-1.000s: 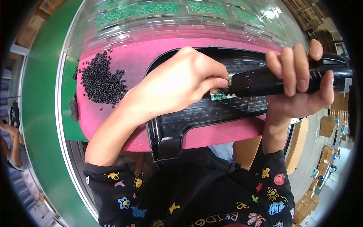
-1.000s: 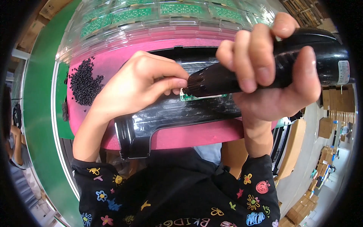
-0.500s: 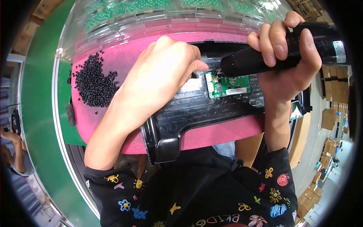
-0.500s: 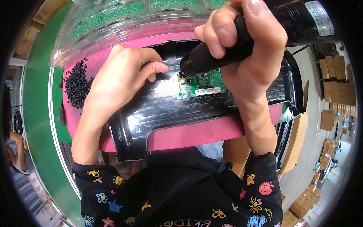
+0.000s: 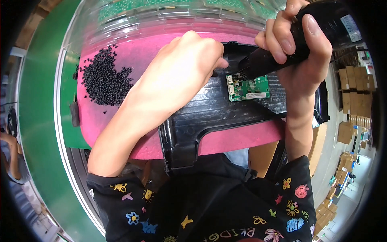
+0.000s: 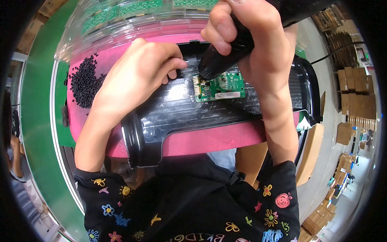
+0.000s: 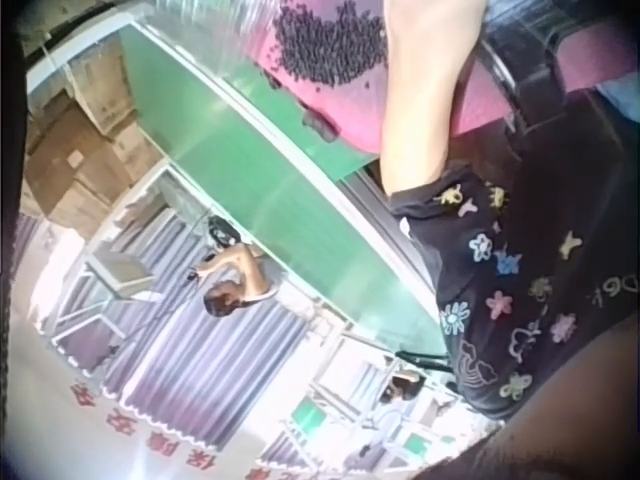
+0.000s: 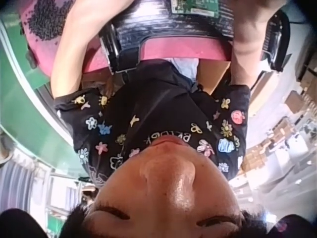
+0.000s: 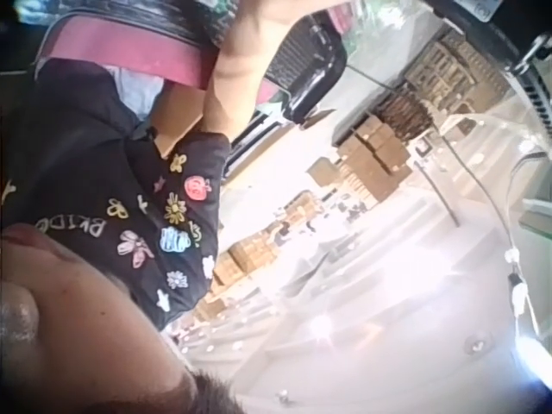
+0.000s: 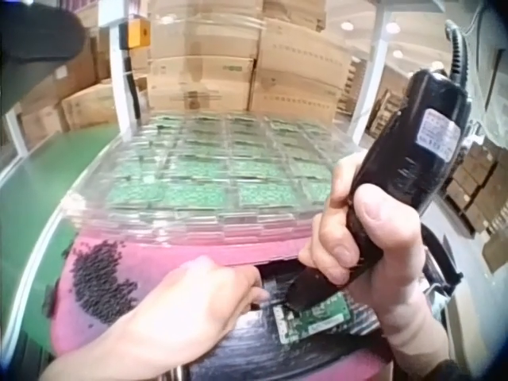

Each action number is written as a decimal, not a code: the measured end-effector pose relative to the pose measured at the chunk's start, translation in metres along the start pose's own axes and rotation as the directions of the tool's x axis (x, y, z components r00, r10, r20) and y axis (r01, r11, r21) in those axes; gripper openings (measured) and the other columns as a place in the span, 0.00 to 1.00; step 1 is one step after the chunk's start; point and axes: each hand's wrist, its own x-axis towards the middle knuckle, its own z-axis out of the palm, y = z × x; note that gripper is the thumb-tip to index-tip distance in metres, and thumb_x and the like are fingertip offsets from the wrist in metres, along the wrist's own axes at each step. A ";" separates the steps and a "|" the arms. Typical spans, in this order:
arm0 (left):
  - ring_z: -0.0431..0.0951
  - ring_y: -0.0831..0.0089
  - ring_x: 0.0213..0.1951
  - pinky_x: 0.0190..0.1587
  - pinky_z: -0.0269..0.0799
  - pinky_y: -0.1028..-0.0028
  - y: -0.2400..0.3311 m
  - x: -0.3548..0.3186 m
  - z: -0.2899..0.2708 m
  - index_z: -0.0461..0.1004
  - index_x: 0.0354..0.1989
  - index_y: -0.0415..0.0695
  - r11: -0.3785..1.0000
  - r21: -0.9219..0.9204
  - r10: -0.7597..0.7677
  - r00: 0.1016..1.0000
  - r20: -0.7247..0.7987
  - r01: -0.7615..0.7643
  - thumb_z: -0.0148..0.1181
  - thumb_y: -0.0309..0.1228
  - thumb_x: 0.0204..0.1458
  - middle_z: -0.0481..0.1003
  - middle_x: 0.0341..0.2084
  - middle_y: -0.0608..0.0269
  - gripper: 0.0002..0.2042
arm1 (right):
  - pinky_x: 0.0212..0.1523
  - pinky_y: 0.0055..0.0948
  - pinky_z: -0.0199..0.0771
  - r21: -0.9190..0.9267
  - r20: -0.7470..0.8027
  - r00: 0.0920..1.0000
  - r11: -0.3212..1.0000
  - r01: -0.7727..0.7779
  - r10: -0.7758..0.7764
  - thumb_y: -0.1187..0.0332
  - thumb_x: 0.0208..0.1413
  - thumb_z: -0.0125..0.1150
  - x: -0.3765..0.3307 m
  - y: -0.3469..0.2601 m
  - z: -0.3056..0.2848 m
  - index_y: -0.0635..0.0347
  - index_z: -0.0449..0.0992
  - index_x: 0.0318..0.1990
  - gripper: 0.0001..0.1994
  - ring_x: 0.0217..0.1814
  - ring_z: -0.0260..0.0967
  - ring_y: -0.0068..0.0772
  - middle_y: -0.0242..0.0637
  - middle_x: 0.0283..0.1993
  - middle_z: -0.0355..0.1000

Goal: The recorder is assembling circuit boards into plastic housings using an electric screwdriver at a factory workstation.

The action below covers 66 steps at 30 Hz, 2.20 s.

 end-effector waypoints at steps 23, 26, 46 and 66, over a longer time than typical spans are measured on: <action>0.80 0.67 0.25 0.27 0.72 0.72 0.019 0.012 -0.001 0.75 0.33 0.35 0.929 -0.294 0.264 0.959 0.100 -0.225 0.63 0.20 0.47 0.77 0.23 0.55 0.06 | 0.35 0.21 0.55 0.433 -0.137 0.978 0.878 0.202 -0.158 0.58 0.54 0.56 -0.019 -0.035 -0.001 0.57 0.65 0.42 0.15 0.21 0.58 0.15 0.21 0.22 0.63; 0.79 0.67 0.24 0.26 0.71 0.74 0.022 0.008 -0.002 0.76 0.32 0.35 0.933 -0.290 0.247 0.965 0.090 -0.212 0.64 0.20 0.47 0.78 0.23 0.57 0.05 | 0.35 0.20 0.56 0.418 -0.157 0.972 0.880 0.226 -0.175 0.56 0.53 0.58 -0.020 -0.034 -0.004 0.55 0.65 0.43 0.17 0.21 0.60 0.14 0.20 0.23 0.64; 0.75 0.59 0.28 0.29 0.71 0.68 0.035 0.009 0.007 0.75 0.29 0.34 0.967 -0.133 0.234 0.963 0.137 -0.216 0.71 0.27 0.39 0.74 0.23 0.57 0.12 | 0.37 0.25 0.60 0.273 0.079 0.985 0.954 0.126 -0.153 0.51 0.61 0.45 -0.036 -0.024 -0.020 0.52 0.66 0.50 0.18 0.21 0.59 0.16 0.21 0.23 0.63; 0.78 0.64 0.30 0.30 0.75 0.69 0.031 0.009 0.008 0.78 0.27 0.40 0.905 -0.057 0.425 0.903 0.059 -0.422 0.67 0.25 0.40 0.77 0.24 0.61 0.07 | 0.34 0.21 0.58 0.214 0.003 0.994 0.971 0.110 -0.113 0.53 0.55 0.58 -0.044 -0.048 -0.009 0.53 0.68 0.48 0.19 0.21 0.61 0.13 0.20 0.22 0.65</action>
